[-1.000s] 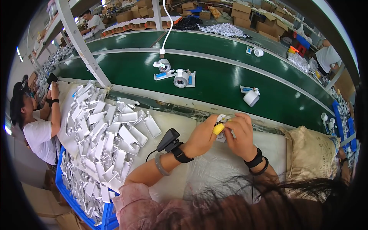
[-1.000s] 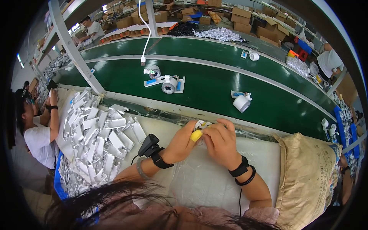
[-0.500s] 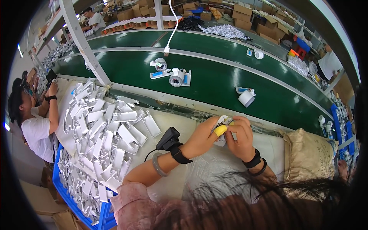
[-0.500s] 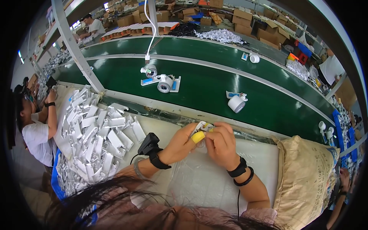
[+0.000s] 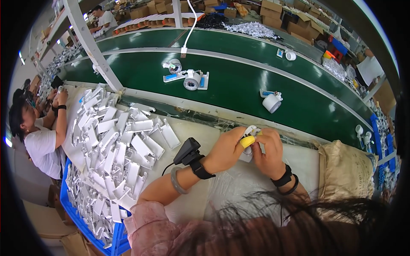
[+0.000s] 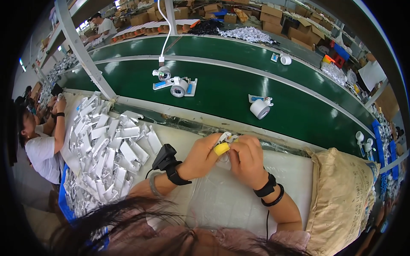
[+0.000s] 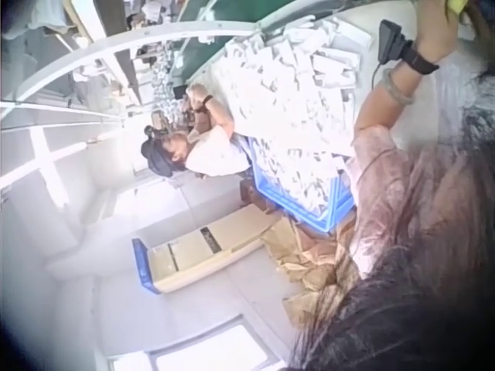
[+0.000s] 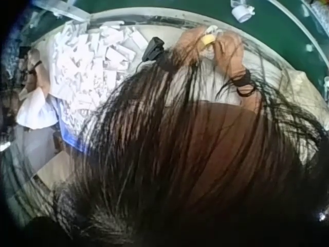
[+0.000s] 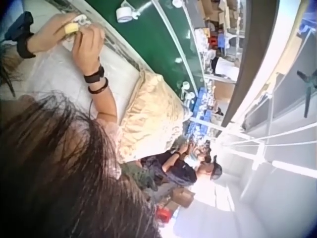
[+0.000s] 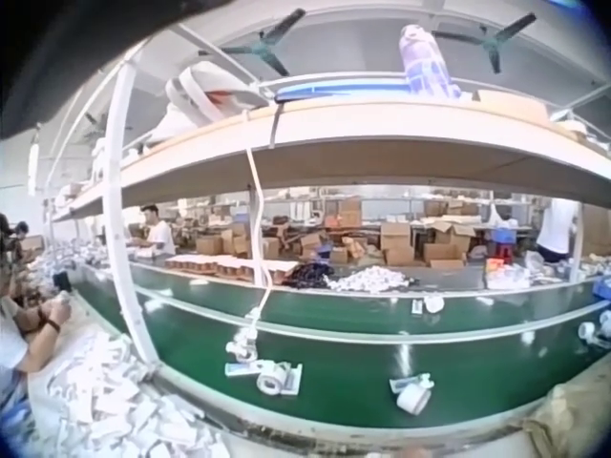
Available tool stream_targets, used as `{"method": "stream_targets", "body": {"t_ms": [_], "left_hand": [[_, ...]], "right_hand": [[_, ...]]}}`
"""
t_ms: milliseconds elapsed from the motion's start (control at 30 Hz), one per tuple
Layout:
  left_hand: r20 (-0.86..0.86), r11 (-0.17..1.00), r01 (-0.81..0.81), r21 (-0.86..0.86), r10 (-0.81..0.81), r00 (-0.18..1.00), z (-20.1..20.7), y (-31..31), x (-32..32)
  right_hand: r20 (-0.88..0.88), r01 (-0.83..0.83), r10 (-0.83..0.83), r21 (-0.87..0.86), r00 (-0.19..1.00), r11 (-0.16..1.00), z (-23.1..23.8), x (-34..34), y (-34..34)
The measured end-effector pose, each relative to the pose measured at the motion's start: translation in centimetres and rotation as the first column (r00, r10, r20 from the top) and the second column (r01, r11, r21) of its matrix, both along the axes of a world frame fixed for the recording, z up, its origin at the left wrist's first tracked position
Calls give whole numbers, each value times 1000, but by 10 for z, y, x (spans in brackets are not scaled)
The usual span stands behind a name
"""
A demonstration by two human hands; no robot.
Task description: The person assembles a small fan by hand, inserting a motor and a battery into a white plastic housing. They connect the wires and snap the components together before placing the finished unit onto a conveyor belt.
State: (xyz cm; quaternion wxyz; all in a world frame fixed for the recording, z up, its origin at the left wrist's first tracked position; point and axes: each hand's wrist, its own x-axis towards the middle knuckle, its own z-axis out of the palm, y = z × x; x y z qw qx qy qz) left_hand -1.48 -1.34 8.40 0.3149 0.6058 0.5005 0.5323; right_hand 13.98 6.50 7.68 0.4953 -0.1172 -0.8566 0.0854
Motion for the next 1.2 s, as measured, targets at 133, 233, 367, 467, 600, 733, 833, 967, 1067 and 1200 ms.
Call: {"method": "stream_targets", "body": {"t_ms": [133,233,367,467,600,733,833,967,1067,1200], "left_hand": [[-7,1000,11,-20,-11,1000,0,1,-3],[-27,999,34,-35,-35,999,-3,2,-4],[8,996,52,-67,-51,999,-3,2,-7],[40,994,70,-88,-67,997,-5,0,-7],[94,995,56,-87,-48,994,-7,1,-4],[104,996,47,-81,-38,994,-6,2,-3],[105,991,17,-130,-4,994,1,0,0],[16,1000,9,-21,-8,1000,0,2,-2],[-12,996,53,-66,-54,998,4,1,-6],[0,993,81,-84,-81,997,12,-2,-7]], "right_hand": [[28,-35,36,-27,999,999,3,0,2],[51,-33,36,-46,998,998,-1,3,5],[44,-112,115,-51,992,992,0,3,8],[36,-109,112,-59,993,992,1,2,4],[23,-84,86,-88,996,993,0,0,0],[21,-69,71,-79,997,995,-3,1,1],[56,-79,86,-117,995,990,-8,4,3],[29,-94,97,-101,995,990,-4,4,1],[-7,-81,80,-49,997,996,-2,3,2],[-9,-42,43,85,999,996,7,7,3]]}}
